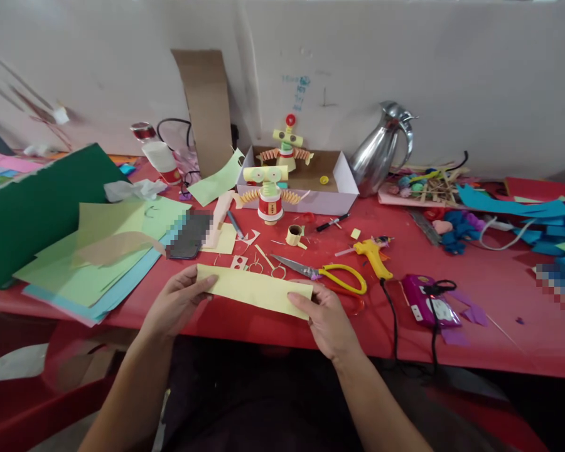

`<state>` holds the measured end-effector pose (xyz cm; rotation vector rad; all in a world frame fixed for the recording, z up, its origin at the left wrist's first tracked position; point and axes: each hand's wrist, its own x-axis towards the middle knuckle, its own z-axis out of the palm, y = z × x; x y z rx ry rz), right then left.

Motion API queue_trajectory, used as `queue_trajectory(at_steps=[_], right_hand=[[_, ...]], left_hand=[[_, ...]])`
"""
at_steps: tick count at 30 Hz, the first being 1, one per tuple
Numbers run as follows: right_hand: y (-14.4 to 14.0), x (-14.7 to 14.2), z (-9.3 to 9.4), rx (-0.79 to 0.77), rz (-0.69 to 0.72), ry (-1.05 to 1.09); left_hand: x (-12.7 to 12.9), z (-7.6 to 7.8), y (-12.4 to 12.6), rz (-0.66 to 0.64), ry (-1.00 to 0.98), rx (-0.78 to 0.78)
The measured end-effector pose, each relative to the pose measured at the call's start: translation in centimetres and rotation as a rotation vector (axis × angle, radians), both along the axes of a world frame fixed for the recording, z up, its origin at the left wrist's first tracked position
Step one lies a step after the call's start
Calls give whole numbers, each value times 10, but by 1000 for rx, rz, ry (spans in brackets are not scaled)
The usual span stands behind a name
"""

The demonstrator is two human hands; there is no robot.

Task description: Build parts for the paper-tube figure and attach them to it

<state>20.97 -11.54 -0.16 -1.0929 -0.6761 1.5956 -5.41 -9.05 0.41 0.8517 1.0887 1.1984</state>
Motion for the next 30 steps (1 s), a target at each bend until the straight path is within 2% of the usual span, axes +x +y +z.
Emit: queue_trajectory(at_steps=[4, 8, 13, 17, 20, 23, 27, 30], right_hand=[[-1, 0, 0, 30, 65, -90], [0, 6, 3, 65, 99, -141], [1, 14, 11, -27, 141, -77], [2, 11, 11, -38, 88, 49], [-1, 5, 10, -6, 54, 66], [-5, 1, 11, 59, 78, 42], [-7, -1, 13, 167, 151, 70], [-4, -3, 11, 228, 130, 14]], left_hand=[[-3, 2, 0, 19, -23, 7], [-8, 6, -1, -31, 73, 50], [-13, 11, -2, -37, 45, 68], [-12, 13, -3, -3, -63, 74], [-8, 13, -2, 20, -173, 81], [-5, 12, 0, 35, -255, 107], [-2, 14, 0, 42, -285, 158], [-4, 15, 1, 41, -292, 181]])
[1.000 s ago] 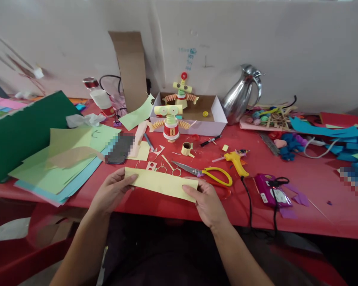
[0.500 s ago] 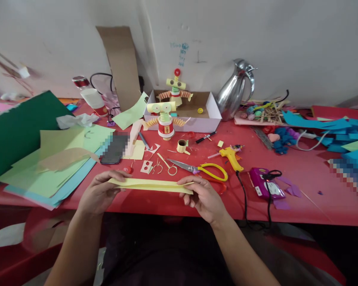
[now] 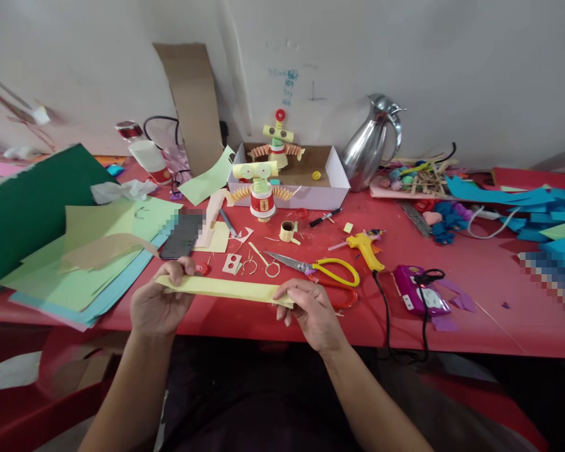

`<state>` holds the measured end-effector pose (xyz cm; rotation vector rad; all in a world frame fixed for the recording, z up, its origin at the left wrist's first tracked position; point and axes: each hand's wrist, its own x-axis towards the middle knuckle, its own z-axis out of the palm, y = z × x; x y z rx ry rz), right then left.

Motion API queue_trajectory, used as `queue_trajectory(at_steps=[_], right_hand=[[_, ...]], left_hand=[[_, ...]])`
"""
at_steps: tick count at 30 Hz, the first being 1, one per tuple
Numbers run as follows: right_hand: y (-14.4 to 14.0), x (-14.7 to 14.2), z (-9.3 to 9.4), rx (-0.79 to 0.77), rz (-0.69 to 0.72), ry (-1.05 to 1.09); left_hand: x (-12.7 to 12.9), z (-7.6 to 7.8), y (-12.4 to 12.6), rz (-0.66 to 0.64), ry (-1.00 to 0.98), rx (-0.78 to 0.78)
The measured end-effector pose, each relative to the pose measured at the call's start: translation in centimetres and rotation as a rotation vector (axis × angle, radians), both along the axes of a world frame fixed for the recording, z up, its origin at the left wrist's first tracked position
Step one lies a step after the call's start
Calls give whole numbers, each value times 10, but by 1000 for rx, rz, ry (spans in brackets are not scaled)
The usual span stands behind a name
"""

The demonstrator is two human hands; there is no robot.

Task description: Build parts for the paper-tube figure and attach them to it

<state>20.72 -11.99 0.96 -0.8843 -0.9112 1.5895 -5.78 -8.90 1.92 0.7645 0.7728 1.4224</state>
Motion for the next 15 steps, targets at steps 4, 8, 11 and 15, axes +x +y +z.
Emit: queue_trajectory(at_steps=[4, 8, 11, 15], right_hand=[[4, -4, -4, 53, -108, -122], [4, -10, -5, 88, -167, -163], [3, -19, -6, 105, -222, -172], [3, -30, -9, 120, -265, -222]], left_hand=[[-6, -2, 4, -8, -45, 16], [11, -4, -1, 62, -238, 1], [47, -5, -13, -80, -323, -49], [90, -7, -22, -55, -277, -201]])
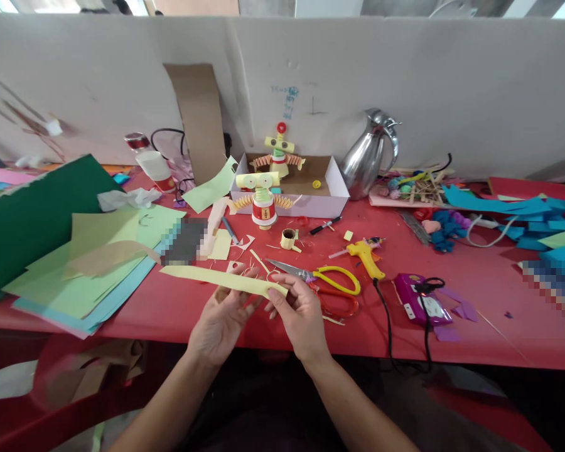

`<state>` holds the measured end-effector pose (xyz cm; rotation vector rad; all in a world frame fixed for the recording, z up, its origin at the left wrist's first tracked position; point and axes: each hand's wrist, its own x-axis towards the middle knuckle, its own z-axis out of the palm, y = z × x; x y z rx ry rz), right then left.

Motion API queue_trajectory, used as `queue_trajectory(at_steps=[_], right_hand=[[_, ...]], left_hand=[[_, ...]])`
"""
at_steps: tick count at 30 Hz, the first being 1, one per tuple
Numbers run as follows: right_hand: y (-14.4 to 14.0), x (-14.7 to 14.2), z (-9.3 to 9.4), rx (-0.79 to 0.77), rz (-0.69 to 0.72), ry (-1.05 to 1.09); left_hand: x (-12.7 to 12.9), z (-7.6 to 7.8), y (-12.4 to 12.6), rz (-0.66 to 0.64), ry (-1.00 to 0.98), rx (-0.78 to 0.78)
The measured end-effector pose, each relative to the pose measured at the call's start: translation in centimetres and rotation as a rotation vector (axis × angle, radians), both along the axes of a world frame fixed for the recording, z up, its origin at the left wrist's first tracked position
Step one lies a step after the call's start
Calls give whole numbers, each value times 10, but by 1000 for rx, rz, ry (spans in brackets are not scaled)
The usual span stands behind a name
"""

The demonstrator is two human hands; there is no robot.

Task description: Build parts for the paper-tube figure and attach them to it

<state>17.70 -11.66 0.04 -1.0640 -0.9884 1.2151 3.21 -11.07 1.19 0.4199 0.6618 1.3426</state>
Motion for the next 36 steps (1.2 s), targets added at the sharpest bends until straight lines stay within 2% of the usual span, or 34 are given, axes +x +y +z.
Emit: queue_trajectory(at_steps=[3, 7, 11, 14, 16, 23, 32, 36], right_hand=[[0, -2, -2, 2, 4, -84], [0, 6, -2, 28, 31, -243], [4, 14, 4, 16, 170, -355], [7, 14, 11, -44, 295, -310], [10, 11, 14, -89, 330, -310], [14, 3, 6, -133, 332, -321], [8, 1, 0, -215, 386, -179], [3, 3, -2, -239, 390, -144]], left_hand=[[9, 0, 6, 96, 46, -110], [3, 2, 12, 82, 81, -131], [2, 5, 12, 96, 101, -137], [3, 6, 11, 105, 126, -130], [3, 7, 11, 103, 157, -101], [-2, 5, 12, 35, 250, -62], [-17, 5, 23, 70, 165, -193], [-27, 5, 29, 103, 178, -168]])
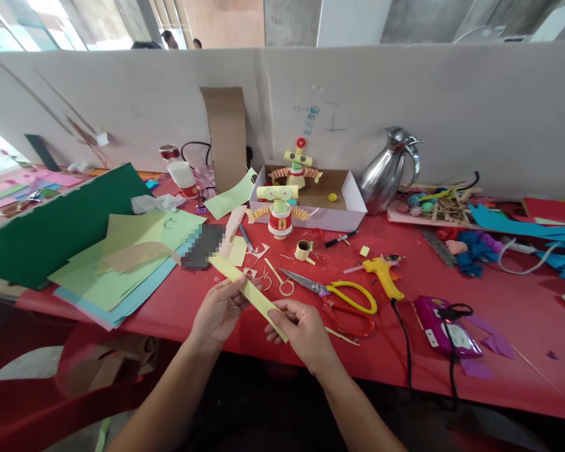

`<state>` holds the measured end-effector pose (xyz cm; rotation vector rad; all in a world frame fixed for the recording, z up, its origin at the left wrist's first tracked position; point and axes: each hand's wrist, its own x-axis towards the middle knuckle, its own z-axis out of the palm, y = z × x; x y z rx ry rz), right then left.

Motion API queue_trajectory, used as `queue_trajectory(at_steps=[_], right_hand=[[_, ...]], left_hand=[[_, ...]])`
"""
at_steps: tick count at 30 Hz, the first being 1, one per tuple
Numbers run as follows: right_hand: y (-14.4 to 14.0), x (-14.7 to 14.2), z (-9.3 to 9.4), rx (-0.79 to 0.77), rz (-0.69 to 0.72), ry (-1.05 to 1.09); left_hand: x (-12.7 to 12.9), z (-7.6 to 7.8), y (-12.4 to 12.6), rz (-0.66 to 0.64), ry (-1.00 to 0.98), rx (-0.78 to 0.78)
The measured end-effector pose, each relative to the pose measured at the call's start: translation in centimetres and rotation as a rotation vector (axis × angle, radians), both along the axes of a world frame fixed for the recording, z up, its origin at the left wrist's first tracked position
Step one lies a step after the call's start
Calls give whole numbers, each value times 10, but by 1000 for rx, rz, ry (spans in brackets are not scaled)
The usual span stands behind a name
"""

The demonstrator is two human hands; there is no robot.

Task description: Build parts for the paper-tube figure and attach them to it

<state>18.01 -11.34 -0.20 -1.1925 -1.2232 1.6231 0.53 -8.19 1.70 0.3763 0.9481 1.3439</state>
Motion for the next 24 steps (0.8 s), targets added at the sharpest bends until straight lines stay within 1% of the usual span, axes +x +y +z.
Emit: queue_trajectory(at_steps=[2, 4, 8, 11, 13, 15, 16, 18, 20, 21, 22, 24], right_hand=[[-3, 2, -3, -30, 8, 13], [-6, 4, -5, -60, 10, 23], [-10, 6, -7, -83, 8, 38], [-10, 5, -6, -80, 33, 47], [-11, 4, -5, -77, 30, 46], [-11, 4, -6, -72, -7, 37], [-11, 3, -7, -69, -32, 33], [-11, 2, -10, -63, -65, 27], [-11, 1, -13, -52, -50, 19], [-12, 0, -14, -47, -34, 10], [-12, 0, -15, -44, -19, 1], [-13, -1, -17, -33, -3, -10]], left_hand=[[-9, 1, 4, 81, 9, 17], [-18, 3, 8, 131, 17, 8], [-32, 5, 14, 106, 14, -26], [-35, 5, 18, 118, 27, -15], [-31, 3, 18, 149, 23, -3], [-20, 0, 13, 175, -14, 28], [-13, -2, 8, 164, -37, 46], [4, -7, -2, 73, -54, 63], [16, -12, -11, -39, -23, 19], [19, -14, -12, -62, -4, -3], [18, -13, -11, -56, 12, -15], [8, -8, -3, 15, 29, -8]])
